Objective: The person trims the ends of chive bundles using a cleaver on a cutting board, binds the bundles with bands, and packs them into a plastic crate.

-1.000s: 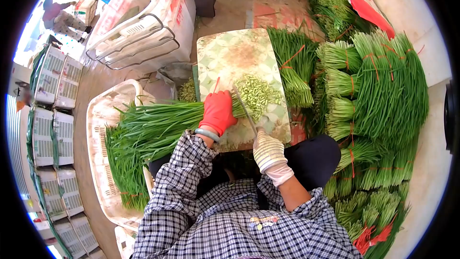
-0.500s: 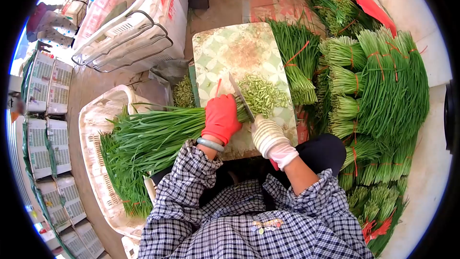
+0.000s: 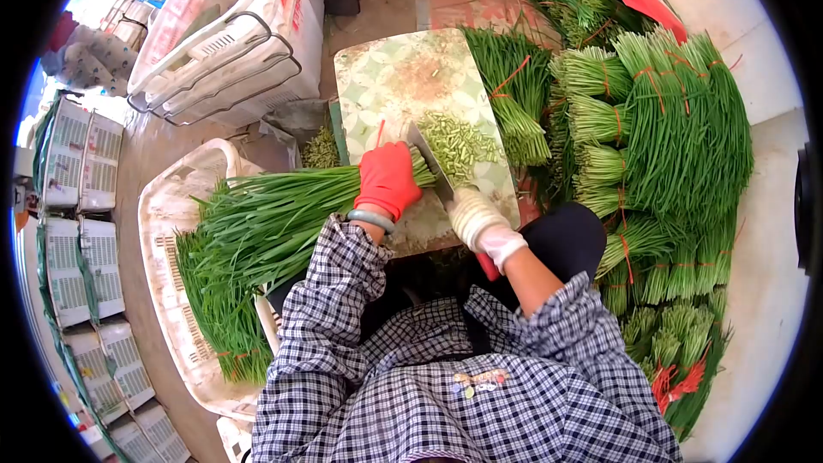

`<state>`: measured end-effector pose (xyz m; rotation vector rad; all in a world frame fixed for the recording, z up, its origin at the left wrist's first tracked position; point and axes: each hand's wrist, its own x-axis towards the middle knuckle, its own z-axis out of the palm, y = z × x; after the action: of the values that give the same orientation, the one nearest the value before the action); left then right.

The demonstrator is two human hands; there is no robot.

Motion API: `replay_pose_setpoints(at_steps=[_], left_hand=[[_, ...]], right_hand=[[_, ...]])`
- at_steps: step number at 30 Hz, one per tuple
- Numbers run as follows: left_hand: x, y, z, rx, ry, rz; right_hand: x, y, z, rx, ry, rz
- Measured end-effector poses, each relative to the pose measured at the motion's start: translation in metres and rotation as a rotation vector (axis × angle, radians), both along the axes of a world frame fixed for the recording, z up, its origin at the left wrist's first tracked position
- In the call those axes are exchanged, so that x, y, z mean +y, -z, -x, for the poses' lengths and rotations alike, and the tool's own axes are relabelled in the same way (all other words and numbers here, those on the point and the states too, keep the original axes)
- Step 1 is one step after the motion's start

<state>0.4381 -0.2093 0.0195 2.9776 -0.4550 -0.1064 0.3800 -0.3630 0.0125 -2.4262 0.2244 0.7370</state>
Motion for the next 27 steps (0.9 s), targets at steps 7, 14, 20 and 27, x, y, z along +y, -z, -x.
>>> replay_pose_setpoints(at_steps=[7, 14, 20, 27], left_hand=[[0.008, -0.022, 0.002, 0.143, 0.062, 0.049], [0.044, -0.126, 0.045, -0.085, 0.122, 0.323], [0.049, -0.251, 0.101, -0.465, 0.166, 0.645], [0.042, -0.27, 0.133, -0.208, 0.125, 1.213]], right_hand=[[0.008, 0.018, -0.059, -0.236, -0.426, 0.208], [-0.014, -0.039, -0.015, -0.618, 0.057, -0.137], [0.031, -0.118, 0.049, -0.809, -0.147, -0.953], [0.021, -0.245, 0.076, -0.959, 0.014, -0.956]])
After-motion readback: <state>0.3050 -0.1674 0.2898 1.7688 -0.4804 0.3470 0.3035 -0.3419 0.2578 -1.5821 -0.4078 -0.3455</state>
